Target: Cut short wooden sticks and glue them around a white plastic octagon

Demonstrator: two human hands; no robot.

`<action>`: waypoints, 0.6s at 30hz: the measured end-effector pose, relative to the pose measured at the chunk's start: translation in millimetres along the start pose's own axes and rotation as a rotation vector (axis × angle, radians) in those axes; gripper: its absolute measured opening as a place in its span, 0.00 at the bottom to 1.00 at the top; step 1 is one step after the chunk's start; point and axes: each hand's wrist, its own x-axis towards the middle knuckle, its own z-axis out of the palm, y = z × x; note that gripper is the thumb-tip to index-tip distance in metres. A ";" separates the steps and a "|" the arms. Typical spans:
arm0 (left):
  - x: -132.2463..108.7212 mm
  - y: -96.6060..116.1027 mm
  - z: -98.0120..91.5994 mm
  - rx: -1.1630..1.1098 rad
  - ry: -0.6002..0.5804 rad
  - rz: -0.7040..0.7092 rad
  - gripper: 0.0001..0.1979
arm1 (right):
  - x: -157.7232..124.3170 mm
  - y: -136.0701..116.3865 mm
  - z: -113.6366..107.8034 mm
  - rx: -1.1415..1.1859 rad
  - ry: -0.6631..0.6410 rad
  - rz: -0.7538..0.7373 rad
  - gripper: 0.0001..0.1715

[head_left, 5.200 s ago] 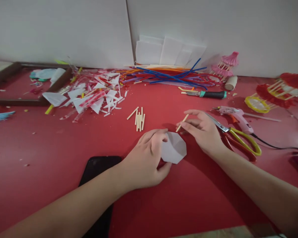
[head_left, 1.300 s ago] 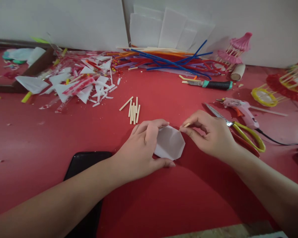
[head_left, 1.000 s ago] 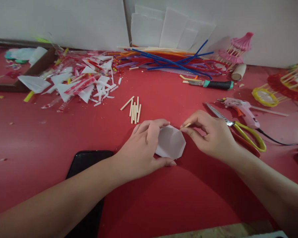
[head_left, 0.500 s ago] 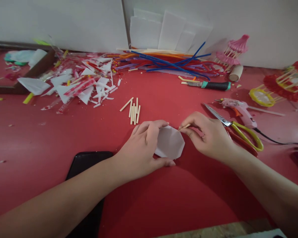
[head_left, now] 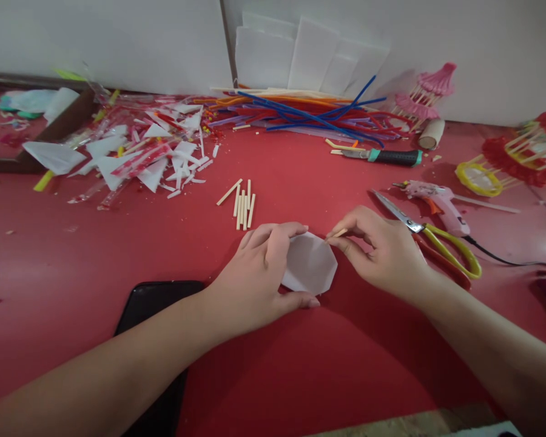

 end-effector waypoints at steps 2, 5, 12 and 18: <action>0.1 -0.3 -0.2 0.008 -0.006 -0.004 0.46 | -0.7 -0.1 -0.6 0.006 -0.008 0.008 0.08; 0.0 -1.2 0.0 0.016 -0.013 -0.009 0.46 | -2.1 1.5 0.6 0.061 -0.033 0.053 0.08; -0.2 0.5 -2.5 -0.024 0.045 0.012 0.48 | -0.7 11.9 11.3 0.741 0.170 0.264 0.05; 4.3 7.4 -11.1 -0.138 0.117 0.040 0.16 | -7.1 -10.6 19.3 0.846 0.118 0.228 0.06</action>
